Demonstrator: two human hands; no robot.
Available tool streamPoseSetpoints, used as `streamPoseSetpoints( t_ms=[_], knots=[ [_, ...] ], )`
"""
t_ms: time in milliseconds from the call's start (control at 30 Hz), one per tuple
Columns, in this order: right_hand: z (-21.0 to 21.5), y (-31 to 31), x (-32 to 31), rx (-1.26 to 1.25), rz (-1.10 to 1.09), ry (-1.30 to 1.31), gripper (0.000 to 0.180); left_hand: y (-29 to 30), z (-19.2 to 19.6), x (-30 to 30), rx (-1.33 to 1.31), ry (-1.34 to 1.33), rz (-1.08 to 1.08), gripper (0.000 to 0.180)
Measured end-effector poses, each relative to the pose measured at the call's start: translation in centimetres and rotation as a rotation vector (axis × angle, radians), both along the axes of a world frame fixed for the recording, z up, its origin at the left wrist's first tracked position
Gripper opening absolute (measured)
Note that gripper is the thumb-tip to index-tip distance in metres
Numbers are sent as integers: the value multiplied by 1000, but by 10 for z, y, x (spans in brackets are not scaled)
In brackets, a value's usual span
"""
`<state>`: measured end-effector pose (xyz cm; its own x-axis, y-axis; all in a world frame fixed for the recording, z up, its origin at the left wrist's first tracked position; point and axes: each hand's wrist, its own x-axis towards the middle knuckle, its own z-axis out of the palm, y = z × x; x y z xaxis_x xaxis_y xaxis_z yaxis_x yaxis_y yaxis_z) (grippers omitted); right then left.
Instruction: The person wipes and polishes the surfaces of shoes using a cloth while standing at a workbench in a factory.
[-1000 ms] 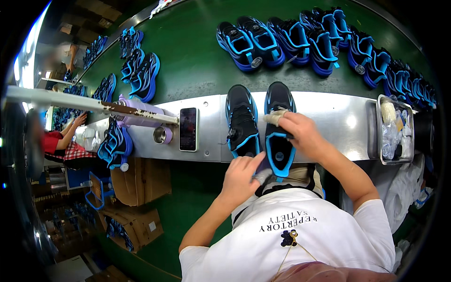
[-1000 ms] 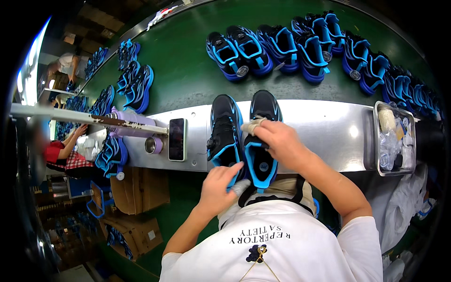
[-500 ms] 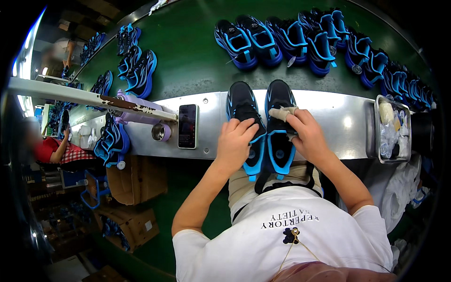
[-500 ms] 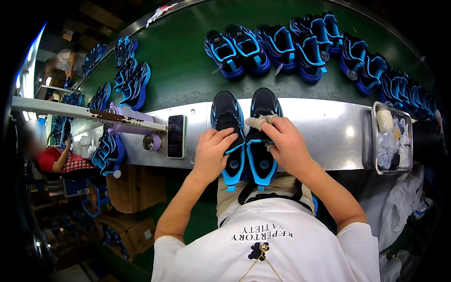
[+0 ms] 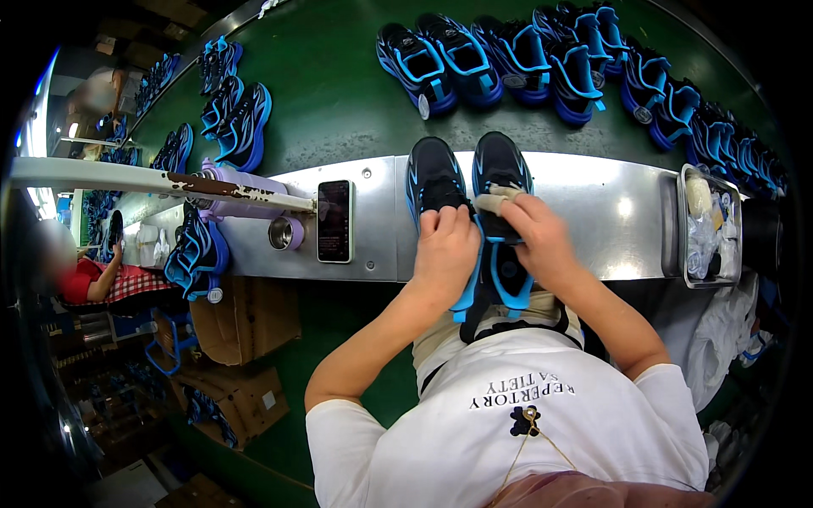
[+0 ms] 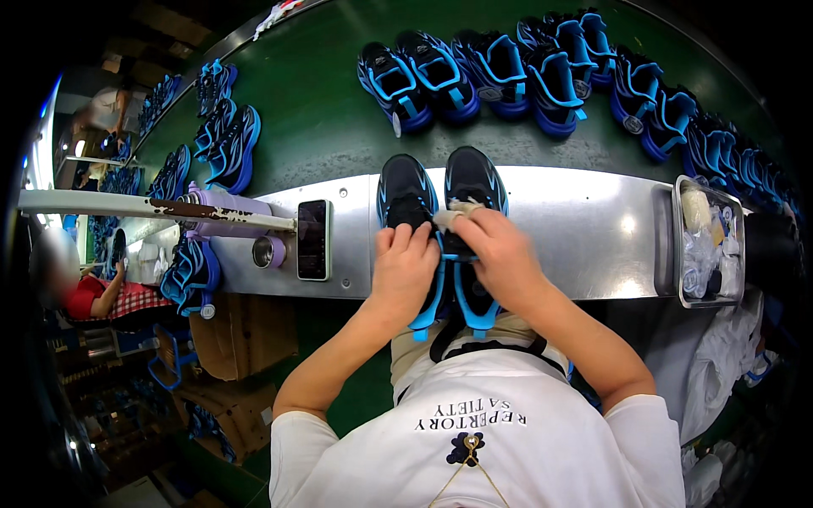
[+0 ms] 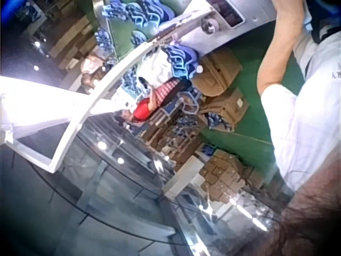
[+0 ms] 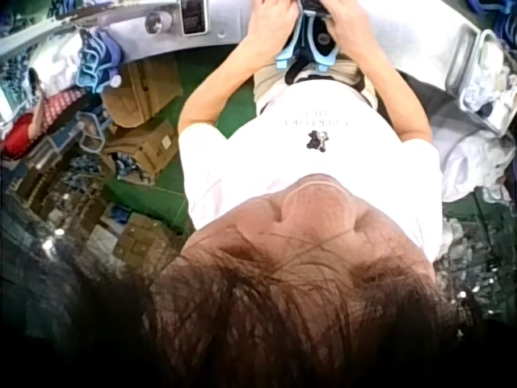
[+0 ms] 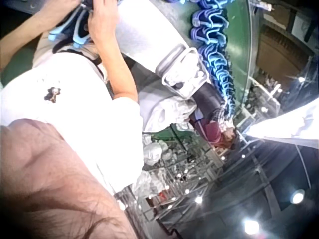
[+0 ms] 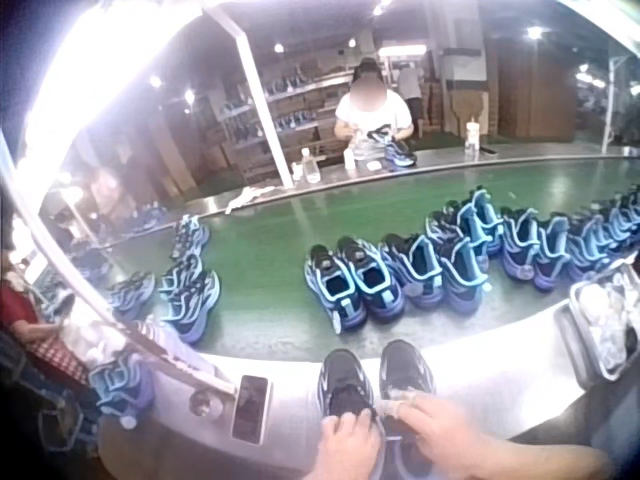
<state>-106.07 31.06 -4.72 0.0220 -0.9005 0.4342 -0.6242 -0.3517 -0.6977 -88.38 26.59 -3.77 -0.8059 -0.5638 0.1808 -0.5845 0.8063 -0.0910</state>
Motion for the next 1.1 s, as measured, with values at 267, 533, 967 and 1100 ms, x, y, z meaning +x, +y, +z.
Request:
streamPoseSetpoints(
  t_ms=[267,533,967,1100],
  knots=[
    [19,4,-9,-68,-139,117,61,10,-5,31,133,500,191,66],
    [-12,25,-10,88,-35,152,61,2,-2,23,111,348,-5,38],
    [-22,24,-13,-133,174,435,19,14,-4,29,266,376,78,58],
    [-16,31,-21,-49,219,329,28,21,9,23,152,354,128,56]
  ],
)
